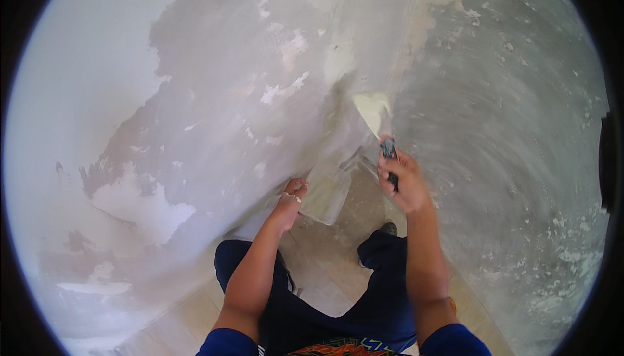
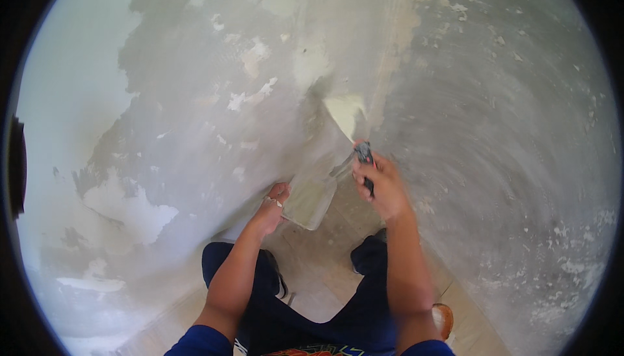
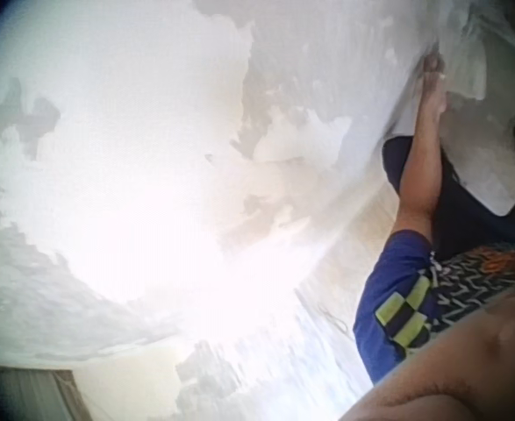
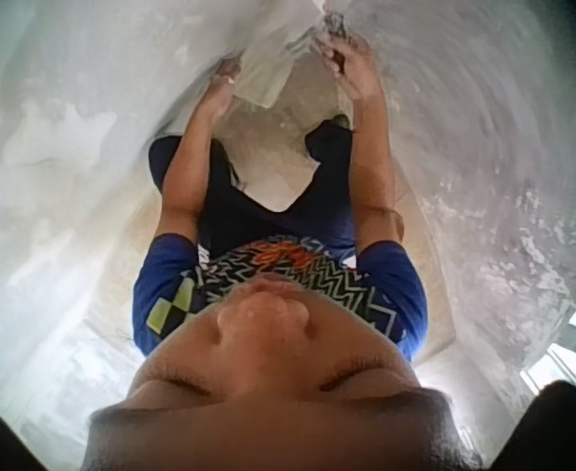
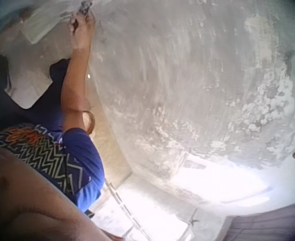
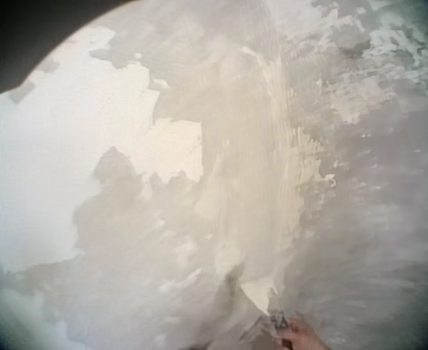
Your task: The person applies plaster to the inner corner of a wall using a putty knife while holding a container of plaster in the other hand.
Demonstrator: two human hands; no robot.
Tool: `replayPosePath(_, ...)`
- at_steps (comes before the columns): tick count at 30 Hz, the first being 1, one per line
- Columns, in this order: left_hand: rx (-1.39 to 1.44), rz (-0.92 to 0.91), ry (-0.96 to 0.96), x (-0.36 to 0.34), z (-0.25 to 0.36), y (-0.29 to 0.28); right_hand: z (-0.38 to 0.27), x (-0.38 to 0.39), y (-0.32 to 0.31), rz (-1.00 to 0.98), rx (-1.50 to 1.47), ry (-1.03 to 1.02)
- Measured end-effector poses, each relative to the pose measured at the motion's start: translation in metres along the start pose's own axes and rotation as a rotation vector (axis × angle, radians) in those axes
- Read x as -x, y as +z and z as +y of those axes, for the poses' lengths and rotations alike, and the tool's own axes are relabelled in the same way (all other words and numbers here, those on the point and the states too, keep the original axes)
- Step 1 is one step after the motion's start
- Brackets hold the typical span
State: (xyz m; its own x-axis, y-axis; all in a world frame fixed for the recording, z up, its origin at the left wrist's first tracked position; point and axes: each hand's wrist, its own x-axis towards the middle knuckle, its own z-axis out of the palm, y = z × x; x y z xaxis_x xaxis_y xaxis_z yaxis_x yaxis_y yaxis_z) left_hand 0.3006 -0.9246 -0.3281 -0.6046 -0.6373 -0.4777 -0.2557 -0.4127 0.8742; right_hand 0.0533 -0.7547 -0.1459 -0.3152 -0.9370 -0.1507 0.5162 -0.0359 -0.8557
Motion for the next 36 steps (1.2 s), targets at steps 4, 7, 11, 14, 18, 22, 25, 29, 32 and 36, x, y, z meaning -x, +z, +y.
replayPosePath(4, 0.054, 0.022, 0.044, -0.003, 0.011, 0.016, 0.097, 0.001, -0.049, 0.289, 0.277, -0.086)
replayPosePath(7, 0.155, -0.061, 0.091, -0.007, 0.01, 0.024, 0.136, -0.007, -0.052, 0.433, 0.169, -0.055)
replayPosePath(11, 0.29, -0.129, 0.067, -0.003, 0.013, 0.04, 0.164, -0.012, -0.061, 0.333, -0.06, 0.025)
replayPosePath(14, 0.253, -0.065, 0.048, -0.004, 0.019, 0.051, 0.163, -0.016, -0.066, 0.321, -0.169, 0.059)
replayPosePath(18, 0.309, -0.162, 0.082, -0.008, 0.024, 0.065, 0.161, -0.024, -0.062, 0.298, -0.347, -0.021)
replayPosePath(22, 0.282, -0.066, 0.122, -0.013, 0.022, 0.062, 0.156, -0.025, -0.052, 0.335, -0.393, -0.037)
replayPosePath(25, 0.009, 0.103, 0.31, -0.024, 0.017, 0.061, 0.168, -0.03, -0.066, 0.322, -0.315, -0.079)
replayPosePath(29, -0.627, 0.317, 0.548, -0.014, 0.035, 0.065, 0.163, -0.023, -0.063, 0.384, -0.158, -0.127)
replayPosePath(32, -1.077, 0.379, 0.781, -0.012, 0.032, 0.065, 0.162, -0.021, -0.063, 0.354, -0.092, -0.176)
replayPosePath(36, -1.181, 0.374, 0.777, -0.011, 0.03, 0.07, 0.168, -0.019, -0.074, 0.354, -0.024, -0.148)
